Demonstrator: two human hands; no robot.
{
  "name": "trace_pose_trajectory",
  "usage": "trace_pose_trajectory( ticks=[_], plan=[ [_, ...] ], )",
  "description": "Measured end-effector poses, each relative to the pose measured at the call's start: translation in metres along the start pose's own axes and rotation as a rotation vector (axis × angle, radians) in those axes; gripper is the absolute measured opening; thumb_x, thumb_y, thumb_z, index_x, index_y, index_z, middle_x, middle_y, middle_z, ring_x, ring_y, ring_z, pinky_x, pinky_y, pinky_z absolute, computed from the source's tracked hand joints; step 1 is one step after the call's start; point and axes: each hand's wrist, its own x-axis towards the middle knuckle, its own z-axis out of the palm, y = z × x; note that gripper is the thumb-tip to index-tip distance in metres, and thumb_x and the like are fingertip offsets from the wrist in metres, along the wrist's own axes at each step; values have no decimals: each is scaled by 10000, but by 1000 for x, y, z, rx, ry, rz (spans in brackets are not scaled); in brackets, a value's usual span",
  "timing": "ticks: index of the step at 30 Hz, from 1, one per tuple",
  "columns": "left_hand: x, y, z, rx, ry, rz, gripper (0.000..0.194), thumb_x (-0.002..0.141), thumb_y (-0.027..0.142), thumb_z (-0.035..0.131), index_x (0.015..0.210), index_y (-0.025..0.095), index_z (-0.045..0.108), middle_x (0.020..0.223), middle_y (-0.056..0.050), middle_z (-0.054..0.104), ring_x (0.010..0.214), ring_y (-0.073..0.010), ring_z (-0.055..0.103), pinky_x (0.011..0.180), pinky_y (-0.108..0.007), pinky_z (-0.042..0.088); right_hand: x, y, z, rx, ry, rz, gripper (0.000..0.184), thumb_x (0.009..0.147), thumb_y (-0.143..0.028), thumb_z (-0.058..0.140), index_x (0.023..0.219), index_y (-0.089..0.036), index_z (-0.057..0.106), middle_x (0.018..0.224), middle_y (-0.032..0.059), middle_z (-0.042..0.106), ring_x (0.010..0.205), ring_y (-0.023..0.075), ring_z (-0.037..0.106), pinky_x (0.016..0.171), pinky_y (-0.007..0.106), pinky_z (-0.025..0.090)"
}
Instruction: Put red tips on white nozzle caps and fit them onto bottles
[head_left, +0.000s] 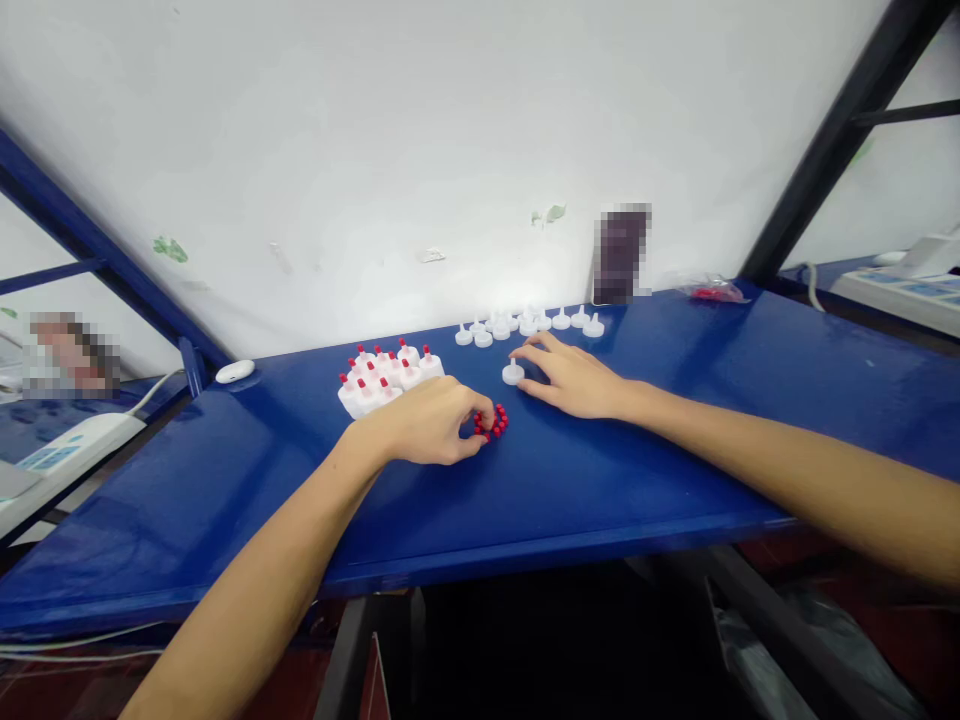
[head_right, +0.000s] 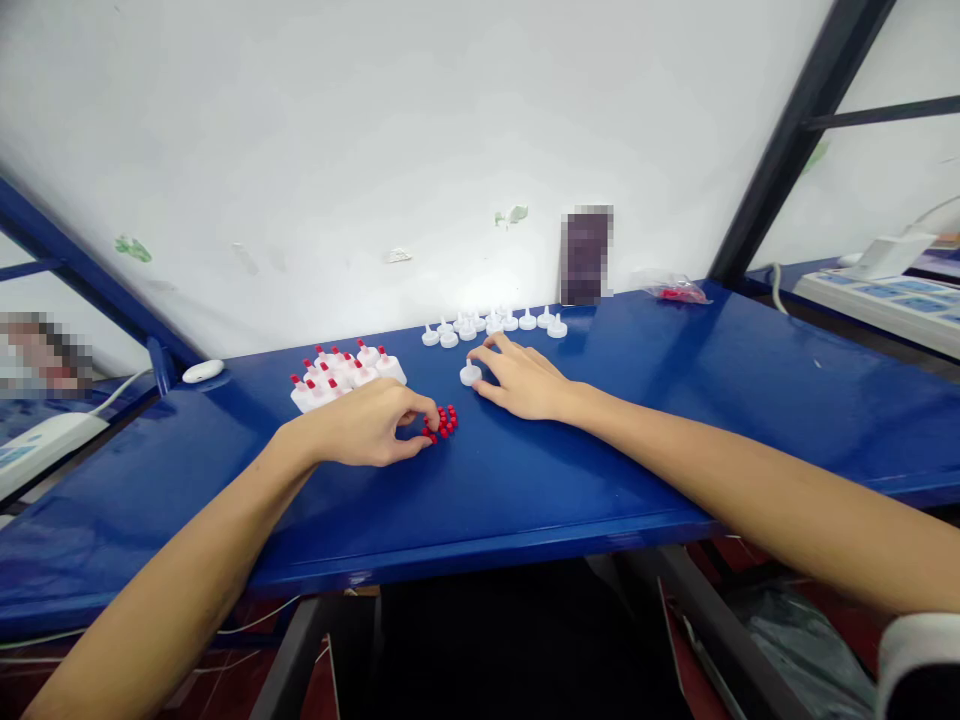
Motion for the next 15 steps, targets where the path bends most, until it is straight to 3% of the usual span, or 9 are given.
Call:
trace_pose_trajectory(
  ticks=[4, 7, 9, 12, 15],
  plan=[
    [0, 5, -1, 23, -51, -7, 110, 792, 150, 593, 805, 180, 698, 676, 14, 642, 549, -107, 505, 579, -255, 355, 0, 1, 2, 3, -6, -18, 476, 986, -484, 426, 1361, -216, 543, 1350, 156, 494, 1009, 312, 622, 886, 512, 493],
    [1, 7, 0, -15, -1, 5, 129, 830, 165, 573, 859, 180, 698, 668, 23, 618, 554, -101, 494, 578, -248, 358, 1, 4, 6, 3, -1, -63, 427, 1000, -483, 400, 1285, -226, 587, 1292, 147, 525, 1070, 324, 592, 890, 502, 485],
    [4, 6, 1, -10, 159, -30, 119, 850, 187, 566, 877, 179, 682, 645, 32, 572, 548, -100, 470, 572, -247, 346, 2, 6, 7, 11, 14, -73, 407, 1002, -486, 399, 1235, -218, 599, 1249, 141, 544, 1065, 316, 587, 880, 486, 485],
    [9, 1, 7, 42, 497, -133, 72, 849, 189, 574, 879, 168, 637, 642, 42, 514, 553, -98, 442, 586, -248, 335, 3, 5, 7, 50, 54, -82, 379, 993, -474, 434, 1193, -191, 587, 1168, 134, 571, 1004, 286, 594, 862, 454, 487],
    [14, -5, 12, 59, 653, -183, 43, 869, 190, 567, 885, 167, 600, 615, 64, 442, 536, -92, 394, 590, -248, 322, 2, -2, 2, 90, 100, -150, 322, 978, -415, 484, 1178, -175, 563, 1148, 128, 579, 982, 263, 593, 831, 408, 489]
  ],
)
